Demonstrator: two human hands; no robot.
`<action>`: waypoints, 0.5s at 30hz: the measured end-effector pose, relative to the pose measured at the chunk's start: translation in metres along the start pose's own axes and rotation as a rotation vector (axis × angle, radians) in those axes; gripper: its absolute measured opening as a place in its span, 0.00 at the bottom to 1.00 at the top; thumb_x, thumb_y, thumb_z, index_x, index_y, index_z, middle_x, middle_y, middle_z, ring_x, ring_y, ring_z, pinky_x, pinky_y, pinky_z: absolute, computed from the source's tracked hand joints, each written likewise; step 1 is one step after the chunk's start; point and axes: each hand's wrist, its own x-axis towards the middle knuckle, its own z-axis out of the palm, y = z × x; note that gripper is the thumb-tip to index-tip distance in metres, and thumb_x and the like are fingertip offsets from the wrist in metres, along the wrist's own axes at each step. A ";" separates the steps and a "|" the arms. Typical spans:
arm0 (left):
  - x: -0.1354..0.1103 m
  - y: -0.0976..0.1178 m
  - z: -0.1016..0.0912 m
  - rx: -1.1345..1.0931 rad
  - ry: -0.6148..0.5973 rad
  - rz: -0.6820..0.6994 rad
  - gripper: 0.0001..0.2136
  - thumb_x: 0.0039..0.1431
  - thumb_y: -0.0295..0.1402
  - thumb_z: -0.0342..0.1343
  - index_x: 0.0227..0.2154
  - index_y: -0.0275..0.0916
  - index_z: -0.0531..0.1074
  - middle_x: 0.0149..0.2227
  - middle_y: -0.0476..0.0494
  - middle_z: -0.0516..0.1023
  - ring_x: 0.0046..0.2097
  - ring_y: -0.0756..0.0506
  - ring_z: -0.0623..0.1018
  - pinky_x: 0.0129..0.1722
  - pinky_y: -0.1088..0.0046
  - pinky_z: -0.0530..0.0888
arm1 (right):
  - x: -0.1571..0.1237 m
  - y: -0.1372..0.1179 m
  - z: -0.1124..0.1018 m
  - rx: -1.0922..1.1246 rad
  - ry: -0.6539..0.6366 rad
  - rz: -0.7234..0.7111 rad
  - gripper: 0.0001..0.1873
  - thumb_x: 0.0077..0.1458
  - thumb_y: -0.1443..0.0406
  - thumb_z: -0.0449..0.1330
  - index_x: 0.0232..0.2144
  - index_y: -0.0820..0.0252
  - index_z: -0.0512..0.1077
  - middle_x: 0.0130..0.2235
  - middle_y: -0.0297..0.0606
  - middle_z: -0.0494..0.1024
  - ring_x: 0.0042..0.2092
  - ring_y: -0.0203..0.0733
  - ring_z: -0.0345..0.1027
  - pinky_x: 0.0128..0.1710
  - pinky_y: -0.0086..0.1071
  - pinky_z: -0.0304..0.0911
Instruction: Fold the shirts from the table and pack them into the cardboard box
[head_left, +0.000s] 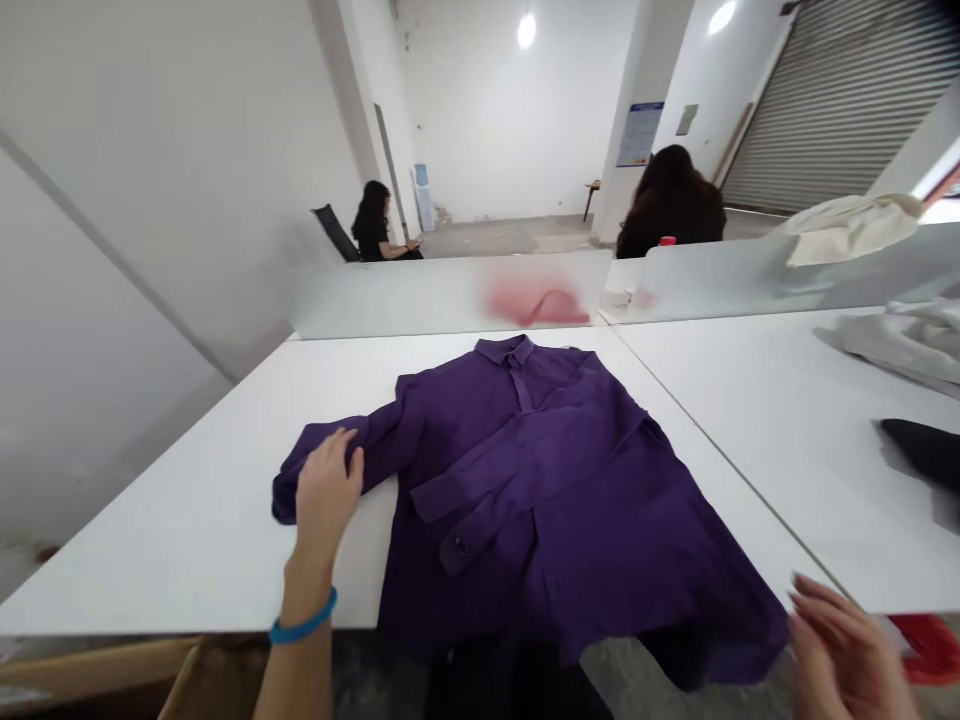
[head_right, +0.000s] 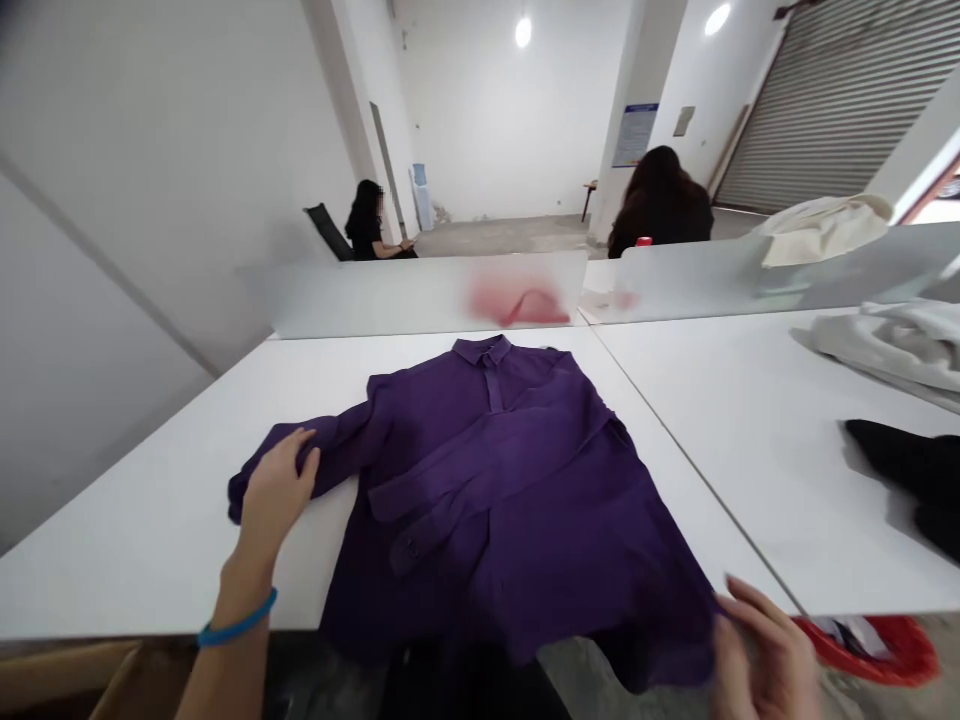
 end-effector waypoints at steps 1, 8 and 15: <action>0.004 -0.019 -0.001 0.005 -0.027 -0.085 0.22 0.60 0.38 0.45 0.53 0.31 0.66 0.57 0.29 0.68 0.60 0.34 0.66 0.58 0.54 0.62 | 0.008 -0.023 0.016 -0.019 -0.073 -0.125 0.13 0.54 0.56 0.55 0.39 0.56 0.68 0.52 0.49 0.68 0.56 0.56 0.62 0.56 0.57 0.55; 0.002 -0.083 -0.018 -0.226 -0.060 -0.497 0.13 0.51 0.35 0.54 0.39 0.37 0.74 0.47 0.32 0.77 0.53 0.30 0.72 0.54 0.48 0.64 | -0.017 -0.121 0.132 -0.050 -0.760 -0.750 0.18 0.61 0.67 0.49 0.50 0.52 0.71 0.59 0.40 0.66 0.62 0.51 0.55 0.59 0.53 0.55; 0.030 -0.081 -0.072 -0.537 0.344 -0.633 0.23 0.63 0.37 0.35 0.51 0.27 0.64 0.41 0.33 0.78 0.46 0.40 0.77 0.39 0.60 0.77 | -0.057 -0.097 0.178 -0.199 -1.055 -0.728 0.27 0.61 0.58 0.53 0.61 0.50 0.60 0.65 0.40 0.56 0.66 0.57 0.44 0.61 0.61 0.47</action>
